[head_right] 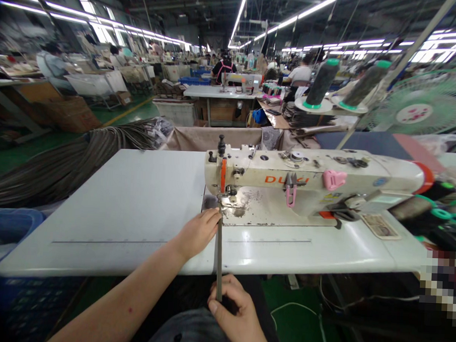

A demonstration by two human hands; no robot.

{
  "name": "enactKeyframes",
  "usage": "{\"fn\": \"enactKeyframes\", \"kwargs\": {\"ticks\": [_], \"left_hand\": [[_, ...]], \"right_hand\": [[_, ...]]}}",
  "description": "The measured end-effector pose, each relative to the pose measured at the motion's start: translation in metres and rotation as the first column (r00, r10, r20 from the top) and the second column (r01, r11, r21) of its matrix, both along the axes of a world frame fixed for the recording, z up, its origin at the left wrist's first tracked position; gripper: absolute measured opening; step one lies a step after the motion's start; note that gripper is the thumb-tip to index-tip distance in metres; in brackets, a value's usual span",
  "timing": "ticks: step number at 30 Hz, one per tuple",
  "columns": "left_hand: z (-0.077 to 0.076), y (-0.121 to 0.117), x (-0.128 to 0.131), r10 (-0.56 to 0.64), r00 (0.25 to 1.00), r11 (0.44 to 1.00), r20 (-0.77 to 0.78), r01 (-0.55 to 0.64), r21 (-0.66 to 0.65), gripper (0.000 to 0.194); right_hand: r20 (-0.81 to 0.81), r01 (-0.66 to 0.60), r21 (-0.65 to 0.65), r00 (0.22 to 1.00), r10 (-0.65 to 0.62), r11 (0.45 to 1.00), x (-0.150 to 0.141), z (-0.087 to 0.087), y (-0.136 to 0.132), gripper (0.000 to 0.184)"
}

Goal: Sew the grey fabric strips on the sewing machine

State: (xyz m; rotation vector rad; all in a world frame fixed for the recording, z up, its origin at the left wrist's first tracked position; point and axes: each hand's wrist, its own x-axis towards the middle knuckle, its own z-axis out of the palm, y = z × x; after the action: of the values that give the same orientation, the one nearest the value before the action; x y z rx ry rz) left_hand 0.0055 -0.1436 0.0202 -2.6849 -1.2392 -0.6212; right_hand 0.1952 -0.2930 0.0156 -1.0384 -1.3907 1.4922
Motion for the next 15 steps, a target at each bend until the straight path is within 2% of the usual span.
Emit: {"fn": "enactKeyframes", "kwargs": {"ticks": [3,6,8,12,15], "left_hand": [[-0.001,0.0,0.0,-0.007,1.0,1.0,0.005,0.007,0.004,0.021],[-0.001,0.0,0.001,-0.002,1.0,1.0,-0.006,0.002,-0.005,0.023],[-0.001,0.0,0.001,0.006,1.0,1.0,-0.012,-0.006,-0.008,0.023],[-0.001,-0.001,0.0,0.012,1.0,1.0,-0.026,-0.012,0.001,0.022],[-0.001,0.0,0.0,0.007,0.999,1.0,-0.037,-0.007,0.005,0.023]], "right_hand": [[0.012,0.028,-0.063,1.0,-0.028,0.998,0.001,-0.003,-0.001,0.022],[-0.019,0.012,-0.159,1.0,-0.015,0.987,0.002,-0.01,-0.004,0.031],[0.007,0.036,-0.17,0.999,-0.035,0.985,0.001,-0.014,-0.005,0.034],[0.23,0.158,-0.078,0.964,-0.136,0.984,-0.002,-0.018,-0.005,0.034],[0.411,0.134,0.025,0.902,-0.133,0.991,-0.003,-0.016,-0.006,0.03]]}}
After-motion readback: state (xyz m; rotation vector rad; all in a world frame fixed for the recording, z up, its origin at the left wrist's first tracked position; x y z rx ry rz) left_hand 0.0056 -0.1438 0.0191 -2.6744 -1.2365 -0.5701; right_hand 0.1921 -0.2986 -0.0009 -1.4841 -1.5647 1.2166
